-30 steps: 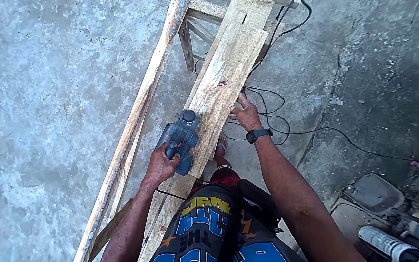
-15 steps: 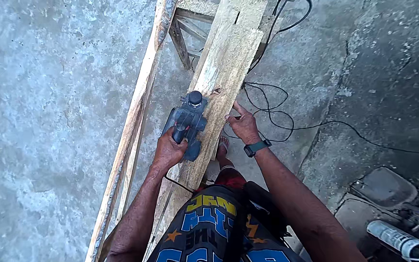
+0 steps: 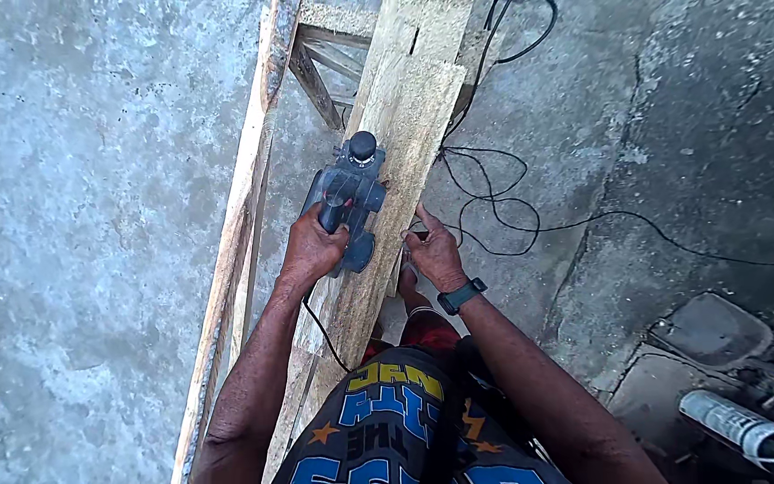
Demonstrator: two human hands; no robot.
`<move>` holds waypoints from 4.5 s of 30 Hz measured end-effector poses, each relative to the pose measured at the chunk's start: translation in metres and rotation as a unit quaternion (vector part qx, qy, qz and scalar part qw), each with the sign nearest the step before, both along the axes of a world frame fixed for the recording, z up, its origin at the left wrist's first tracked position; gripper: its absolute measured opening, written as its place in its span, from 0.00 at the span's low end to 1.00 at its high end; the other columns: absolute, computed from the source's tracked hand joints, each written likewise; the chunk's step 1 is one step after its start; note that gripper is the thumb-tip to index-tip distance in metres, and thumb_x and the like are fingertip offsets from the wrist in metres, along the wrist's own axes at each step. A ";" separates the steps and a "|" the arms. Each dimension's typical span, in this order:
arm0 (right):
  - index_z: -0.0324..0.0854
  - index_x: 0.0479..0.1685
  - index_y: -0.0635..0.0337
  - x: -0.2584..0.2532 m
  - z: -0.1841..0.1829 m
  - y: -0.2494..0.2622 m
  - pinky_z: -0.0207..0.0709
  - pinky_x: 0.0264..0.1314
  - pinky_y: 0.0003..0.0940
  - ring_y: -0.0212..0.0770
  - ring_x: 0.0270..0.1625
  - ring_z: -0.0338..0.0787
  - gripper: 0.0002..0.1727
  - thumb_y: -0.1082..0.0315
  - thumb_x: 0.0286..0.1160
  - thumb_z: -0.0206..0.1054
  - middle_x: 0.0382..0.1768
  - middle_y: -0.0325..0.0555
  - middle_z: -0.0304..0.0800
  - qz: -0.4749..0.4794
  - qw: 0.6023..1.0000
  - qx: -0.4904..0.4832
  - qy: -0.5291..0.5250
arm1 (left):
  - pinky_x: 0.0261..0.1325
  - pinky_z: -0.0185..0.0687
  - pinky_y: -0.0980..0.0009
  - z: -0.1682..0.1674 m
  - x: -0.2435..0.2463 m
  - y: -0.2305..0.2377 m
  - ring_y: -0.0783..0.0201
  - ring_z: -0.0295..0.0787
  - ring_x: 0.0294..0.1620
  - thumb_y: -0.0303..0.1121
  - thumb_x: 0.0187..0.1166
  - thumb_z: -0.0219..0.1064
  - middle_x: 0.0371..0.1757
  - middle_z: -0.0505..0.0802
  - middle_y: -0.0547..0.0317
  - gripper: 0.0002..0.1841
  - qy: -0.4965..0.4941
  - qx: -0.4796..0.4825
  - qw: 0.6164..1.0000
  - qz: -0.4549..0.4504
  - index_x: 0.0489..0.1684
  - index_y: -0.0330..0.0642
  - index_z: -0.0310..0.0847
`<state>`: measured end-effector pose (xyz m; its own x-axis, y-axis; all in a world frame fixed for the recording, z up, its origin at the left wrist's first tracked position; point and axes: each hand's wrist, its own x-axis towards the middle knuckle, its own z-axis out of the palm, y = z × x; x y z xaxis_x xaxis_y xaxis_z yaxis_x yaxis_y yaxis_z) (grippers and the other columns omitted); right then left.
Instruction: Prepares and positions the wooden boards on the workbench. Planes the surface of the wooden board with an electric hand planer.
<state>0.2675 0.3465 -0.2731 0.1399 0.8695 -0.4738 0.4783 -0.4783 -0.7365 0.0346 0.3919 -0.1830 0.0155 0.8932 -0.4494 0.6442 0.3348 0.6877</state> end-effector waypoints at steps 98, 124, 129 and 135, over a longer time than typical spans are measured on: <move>0.28 0.97 0.60 -0.051 -0.004 -0.125 0.92 0.51 0.31 0.37 0.43 0.94 0.61 0.69 0.71 0.76 0.62 0.56 0.81 0.065 0.980 -0.084 0.167 | 0.30 0.85 0.58 -0.009 -0.007 -0.013 0.63 0.87 0.25 0.37 0.71 0.69 0.30 0.89 0.58 0.13 -0.040 0.013 0.999 0.031 0.51 0.46 0.84; 0.28 0.97 0.55 -0.053 -0.009 -0.124 0.91 0.52 0.39 0.42 0.43 0.93 0.61 0.65 0.70 0.76 0.58 0.54 0.86 0.085 0.986 -0.085 0.115 | 0.22 0.84 0.60 0.016 -0.086 -0.093 0.60 0.84 0.17 0.34 0.75 0.70 0.28 0.90 0.54 0.12 -0.062 0.032 0.995 0.073 0.54 0.44 0.83; 0.29 0.98 0.51 -0.054 -0.012 -0.126 0.91 0.51 0.40 0.42 0.41 0.94 0.61 0.65 0.70 0.76 0.58 0.53 0.88 0.069 0.985 -0.096 0.125 | 0.30 0.85 0.57 0.005 -0.077 -0.128 0.62 0.86 0.23 0.35 0.72 0.71 0.29 0.89 0.56 0.13 -0.027 0.006 0.998 0.057 0.53 0.44 0.83; 0.31 0.98 0.52 -0.053 -0.015 -0.126 0.90 0.51 0.39 0.40 0.41 0.93 0.60 0.63 0.70 0.76 0.56 0.52 0.87 0.078 0.986 -0.088 0.114 | 0.36 0.86 0.55 -0.002 -0.066 -0.132 0.61 0.87 0.28 0.37 0.71 0.72 0.32 0.90 0.56 0.15 -0.017 -0.018 0.999 0.027 0.53 0.44 0.84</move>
<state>0.2148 0.2203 -0.2876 -0.1169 0.7735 -0.6229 0.3878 -0.5418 -0.7457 -0.0316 0.2600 -0.1852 -0.0163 0.8762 -0.4816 0.6014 0.3934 0.6954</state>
